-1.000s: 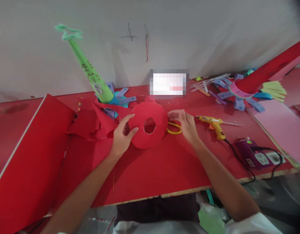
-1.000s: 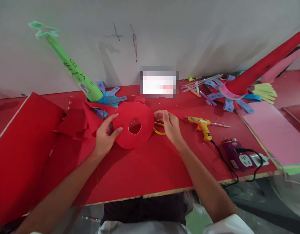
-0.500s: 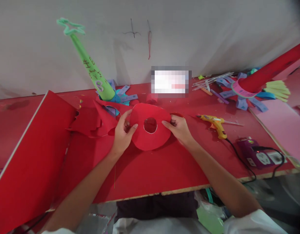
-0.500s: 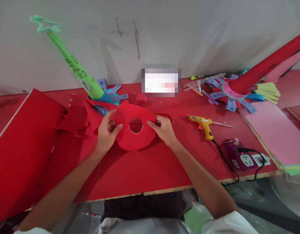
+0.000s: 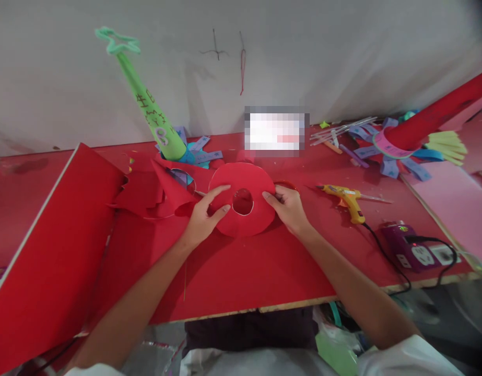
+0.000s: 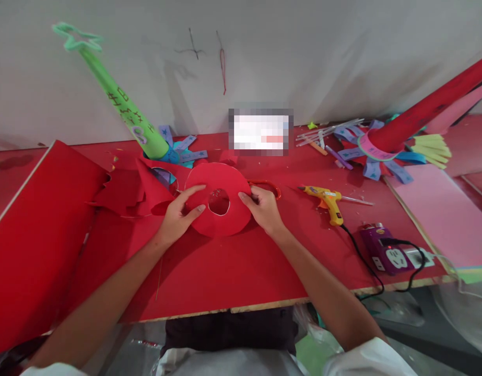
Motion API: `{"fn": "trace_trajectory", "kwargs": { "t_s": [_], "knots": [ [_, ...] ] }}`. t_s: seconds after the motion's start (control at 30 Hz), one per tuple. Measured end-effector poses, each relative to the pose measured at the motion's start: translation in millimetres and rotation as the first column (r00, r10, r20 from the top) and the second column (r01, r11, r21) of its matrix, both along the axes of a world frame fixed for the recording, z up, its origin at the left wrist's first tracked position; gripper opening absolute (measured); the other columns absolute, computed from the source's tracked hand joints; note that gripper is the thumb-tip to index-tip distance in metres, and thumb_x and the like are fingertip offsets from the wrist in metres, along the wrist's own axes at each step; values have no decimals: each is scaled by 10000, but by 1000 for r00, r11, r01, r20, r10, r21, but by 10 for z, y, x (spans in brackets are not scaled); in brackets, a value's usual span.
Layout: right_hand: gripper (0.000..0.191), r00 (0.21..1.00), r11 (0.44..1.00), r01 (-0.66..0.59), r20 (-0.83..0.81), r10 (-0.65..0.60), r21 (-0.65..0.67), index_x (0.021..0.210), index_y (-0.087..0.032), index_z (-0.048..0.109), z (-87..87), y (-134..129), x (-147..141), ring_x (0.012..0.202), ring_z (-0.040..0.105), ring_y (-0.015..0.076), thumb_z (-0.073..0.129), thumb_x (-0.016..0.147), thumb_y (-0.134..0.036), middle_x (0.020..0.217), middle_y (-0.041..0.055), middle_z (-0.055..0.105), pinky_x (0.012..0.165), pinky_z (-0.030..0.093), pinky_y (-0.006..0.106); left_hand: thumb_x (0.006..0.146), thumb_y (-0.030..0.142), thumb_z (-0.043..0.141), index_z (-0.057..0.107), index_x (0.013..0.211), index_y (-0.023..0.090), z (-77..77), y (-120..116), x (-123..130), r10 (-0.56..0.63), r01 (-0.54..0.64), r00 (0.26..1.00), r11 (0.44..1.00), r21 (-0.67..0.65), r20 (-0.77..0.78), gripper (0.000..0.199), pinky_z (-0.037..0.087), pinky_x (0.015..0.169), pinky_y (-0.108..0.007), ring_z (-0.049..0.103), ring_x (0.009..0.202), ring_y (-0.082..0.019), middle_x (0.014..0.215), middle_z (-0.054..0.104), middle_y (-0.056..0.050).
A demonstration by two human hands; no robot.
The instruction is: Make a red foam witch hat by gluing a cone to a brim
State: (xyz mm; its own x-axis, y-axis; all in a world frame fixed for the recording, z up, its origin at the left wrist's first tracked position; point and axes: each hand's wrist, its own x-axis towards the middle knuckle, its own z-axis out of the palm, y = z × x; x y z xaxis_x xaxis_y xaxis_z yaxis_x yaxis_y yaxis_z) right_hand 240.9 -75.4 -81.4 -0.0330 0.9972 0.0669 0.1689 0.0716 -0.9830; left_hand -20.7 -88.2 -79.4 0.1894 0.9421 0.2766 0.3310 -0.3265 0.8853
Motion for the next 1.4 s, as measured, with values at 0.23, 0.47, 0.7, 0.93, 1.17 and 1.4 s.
{"fn": "trace_trajectory", "kwargs": {
  "t_s": [0.23,0.47,0.7,0.93,1.17,1.4],
  "knots": [
    [394,998,999,47,-46,-46,21,917,-244,659,-13,-8,4,700,594,181,706,910,-635,768,3,622,639,506,317,916,406,823,651,1460,257,-16,-8,14,27,-27,999,1000,2,-32,590,489,1258,-471,615,1463,-285,1540,670,-104],
    [586,998,994,-37,-43,42,103,1353,-297,664,22,-14,28,952,750,254,804,858,-579,1074,71,791,860,623,414,887,455,847,760,1128,231,-66,24,-18,176,-177,984,984,29,37,340,570,1040,-407,732,1108,-248,1155,789,-67],
    [281,998,987,31,47,-38,157,1081,-271,792,8,-14,30,973,734,232,803,855,-439,1093,55,808,861,613,389,924,437,809,769,1003,243,20,29,-7,213,-211,977,966,152,0,213,557,923,-366,675,963,-214,1000,739,-40],
    [246,993,983,75,76,-89,168,1072,-275,808,15,-54,22,920,725,219,796,877,-426,1093,61,817,802,604,367,986,413,743,800,1032,254,15,-12,-12,315,-293,943,939,178,-107,175,565,894,-373,672,967,-220,1022,722,-56],
    [520,989,958,124,45,-140,258,1376,-299,634,39,-76,-17,1139,734,269,753,924,-527,1355,117,729,970,634,450,969,488,744,781,926,238,-5,-2,0,246,-249,965,968,20,85,256,536,766,-333,621,811,-178,879,664,-27],
    [779,965,984,-177,-196,173,-2,1593,-329,367,1,-77,-94,1447,623,302,568,974,-757,1618,146,587,1179,557,525,984,470,719,644,1010,228,-86,-45,90,206,-193,962,978,-83,182,255,497,753,-270,614,834,-140,951,663,-14]
  ]
}}
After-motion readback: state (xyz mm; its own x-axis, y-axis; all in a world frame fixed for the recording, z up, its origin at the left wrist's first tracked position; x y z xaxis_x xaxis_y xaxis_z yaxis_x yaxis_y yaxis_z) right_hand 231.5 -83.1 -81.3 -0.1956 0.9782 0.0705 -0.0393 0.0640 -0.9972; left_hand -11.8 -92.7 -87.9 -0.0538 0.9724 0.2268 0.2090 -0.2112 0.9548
